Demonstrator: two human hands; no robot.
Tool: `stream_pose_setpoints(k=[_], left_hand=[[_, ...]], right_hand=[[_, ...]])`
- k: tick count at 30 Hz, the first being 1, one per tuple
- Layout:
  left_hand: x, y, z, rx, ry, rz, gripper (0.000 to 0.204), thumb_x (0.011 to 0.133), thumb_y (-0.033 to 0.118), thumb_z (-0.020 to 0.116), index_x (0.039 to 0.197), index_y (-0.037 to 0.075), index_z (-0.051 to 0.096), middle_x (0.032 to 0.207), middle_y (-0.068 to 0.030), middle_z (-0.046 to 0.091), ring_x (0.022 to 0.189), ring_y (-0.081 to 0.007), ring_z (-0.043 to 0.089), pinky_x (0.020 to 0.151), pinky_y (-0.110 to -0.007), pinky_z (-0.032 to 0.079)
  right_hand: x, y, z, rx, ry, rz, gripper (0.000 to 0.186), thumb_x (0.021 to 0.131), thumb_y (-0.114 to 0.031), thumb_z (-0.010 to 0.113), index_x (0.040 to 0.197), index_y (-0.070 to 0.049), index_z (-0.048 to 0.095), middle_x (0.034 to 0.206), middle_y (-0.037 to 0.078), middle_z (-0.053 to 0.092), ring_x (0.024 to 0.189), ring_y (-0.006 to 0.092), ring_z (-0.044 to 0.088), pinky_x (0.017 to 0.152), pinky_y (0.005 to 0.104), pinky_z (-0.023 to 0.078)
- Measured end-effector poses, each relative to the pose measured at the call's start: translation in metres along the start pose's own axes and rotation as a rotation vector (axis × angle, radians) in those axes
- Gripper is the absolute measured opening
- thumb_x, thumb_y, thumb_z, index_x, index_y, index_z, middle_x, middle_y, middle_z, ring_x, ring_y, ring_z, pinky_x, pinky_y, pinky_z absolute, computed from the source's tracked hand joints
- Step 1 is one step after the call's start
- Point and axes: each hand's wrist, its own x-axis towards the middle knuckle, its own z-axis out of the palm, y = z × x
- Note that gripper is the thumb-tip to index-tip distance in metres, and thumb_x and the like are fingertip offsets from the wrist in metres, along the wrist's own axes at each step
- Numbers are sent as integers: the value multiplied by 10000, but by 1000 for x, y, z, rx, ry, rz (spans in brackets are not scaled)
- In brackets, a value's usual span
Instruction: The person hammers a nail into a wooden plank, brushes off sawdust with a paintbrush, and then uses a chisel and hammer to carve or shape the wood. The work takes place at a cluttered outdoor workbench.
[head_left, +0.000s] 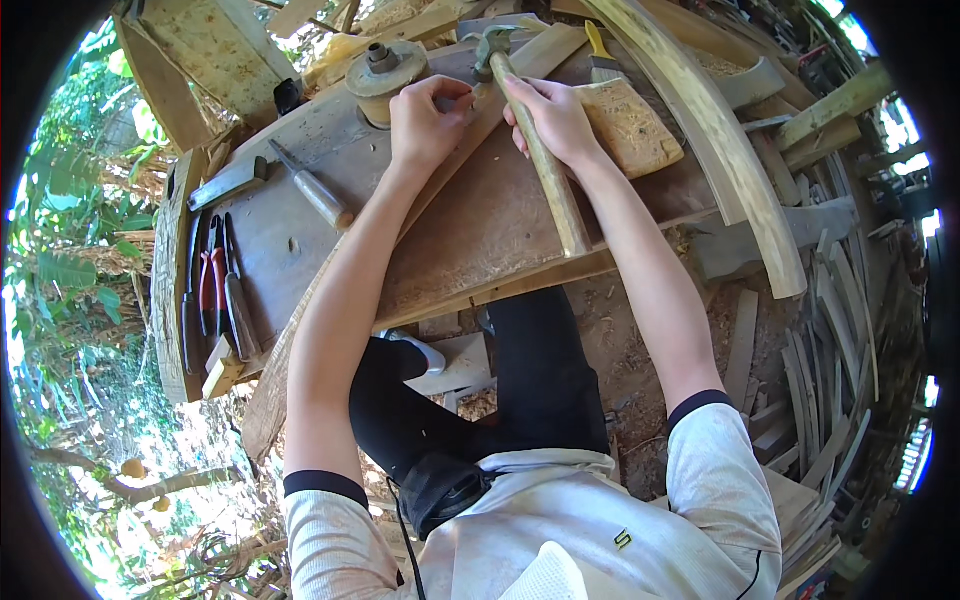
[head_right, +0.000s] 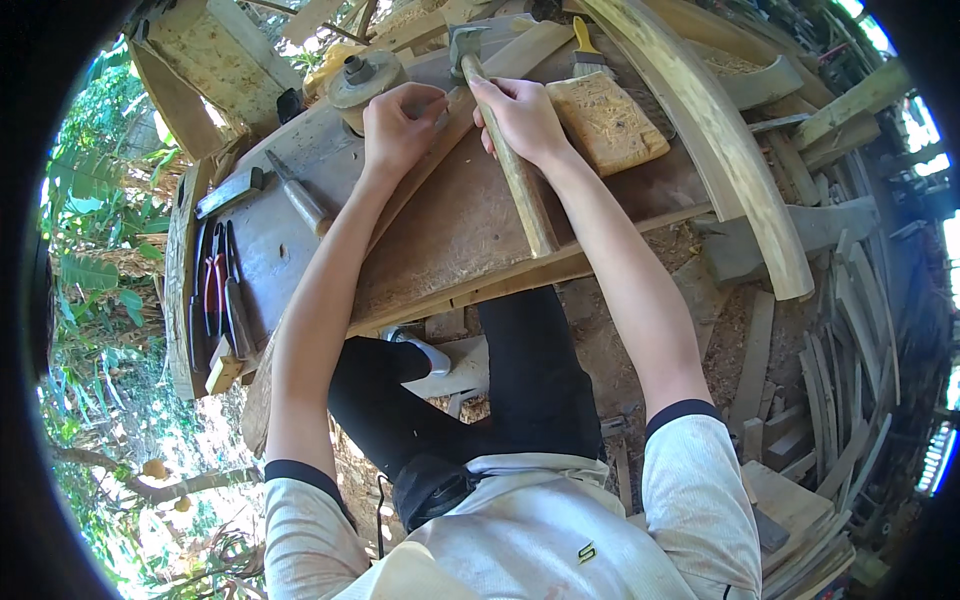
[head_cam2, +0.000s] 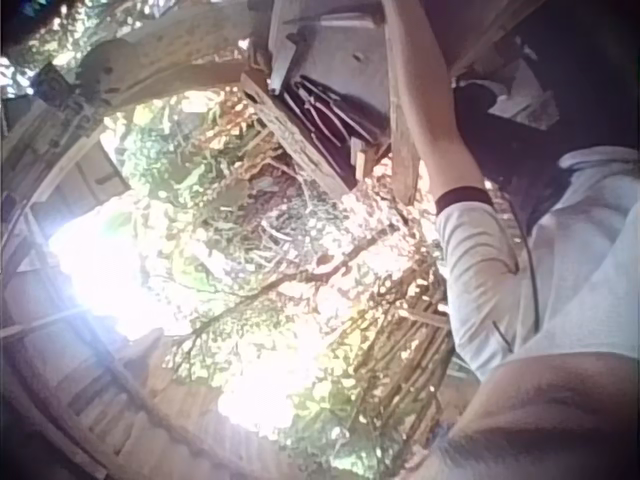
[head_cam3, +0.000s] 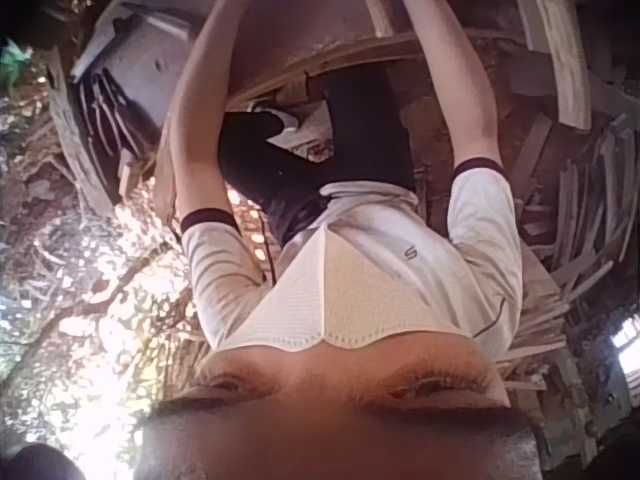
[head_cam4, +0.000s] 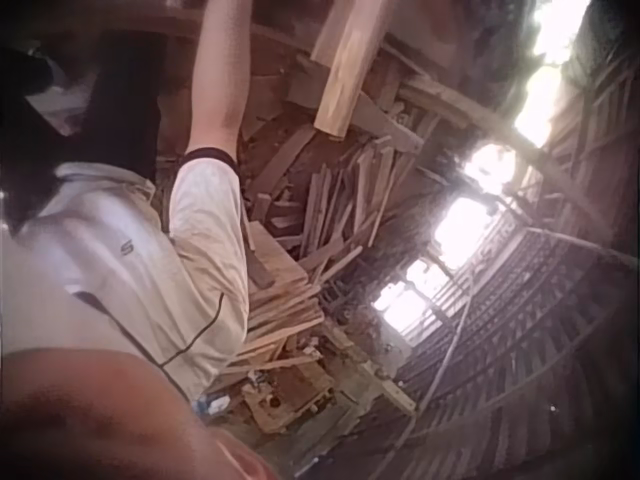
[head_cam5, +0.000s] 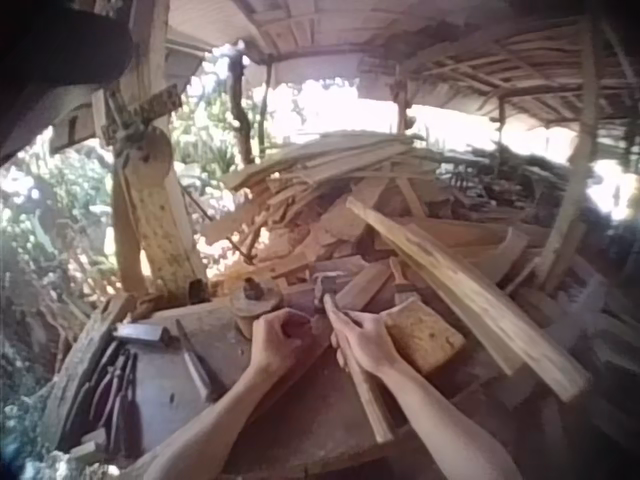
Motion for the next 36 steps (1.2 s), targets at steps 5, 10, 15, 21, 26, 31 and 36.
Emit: stream_pose_setpoints(k=[5, 10, 15, 21, 26, 31, 36], left_hand=[[-2, 4, -4, 41, -27, -99, 166, 877, 144, 766, 1011, 51, 796, 911, -74, 788, 753, -137, 706, 711, -311, 555], [-2, 7, -4, 58, -64, -117, 175, 877, 155, 766, 1013, 49, 796, 919, -77, 788, 739, -134, 690, 704, -308, 551], [-2, 4, -4, 83, -45, -70, 172, 874, 158, 767, 1010, 57, 799, 925, -73, 789, 715, -133, 675, 698, -307, 549], [-2, 6, -2, 69, -63, -98, 172, 864, 155, 777, 1005, 59, 801, 931, -71, 789, 711, -137, 674, 693, -307, 549], [-2, 3, -3, 114, -23, 25, 370, 832, 122, 801, 1194, 79, 740, 931, -70, 789, 647, -141, 656, 651, -305, 542], [-2, 3, -1, 141, -12, 84, 613, 816, 104, 808, 1396, 85, 610, 909, -43, 790, 567, -141, 619, 601, -299, 522], [-2, 1, 0, 153, 2, 82, 641, 812, 126, 812, 1409, 62, 589, 884, -29, 790, 593, -155, 626, 619, -312, 522]], right_hand=[[2, 1, -3, 4, 7, -4, 372, 1033, -372, 605, 958, -13, 670, 719, 54, 620, 491, 144, 593, 439, 307, 458], [2, 1, -2, 7, 7, -2, 383, 1027, -393, 613, 951, -20, 659, 723, 51, 625, 493, 138, 594, 441, 295, 454], [2, 1, -1, 3, 6, -13, 398, 1031, -387, 608, 905, -12, 651, 714, 57, 624, 492, 144, 598, 439, 305, 459], [2, 3, -3, -6, 3, -26, 407, 1031, -393, 608, 893, -12, 647, 712, 58, 624, 492, 144, 599, 440, 302, 459], [1, 1, 1, -9, 3, -46, 397, 1034, -377, 605, 880, -12, 641, 708, 60, 623, 490, 145, 599, 436, 303, 451], [-5, -13, -3, -23, -1, -53, 388, 1038, -360, 600, 879, -9, 641, 700, 59, 619, 480, 141, 591, 438, 299, 448], [-30, -37, 6, 30, -12, -119, 386, 1043, -353, 596, 878, -6, 641, 696, 49, 613, 472, 130, 586, 442, 286, 444]])
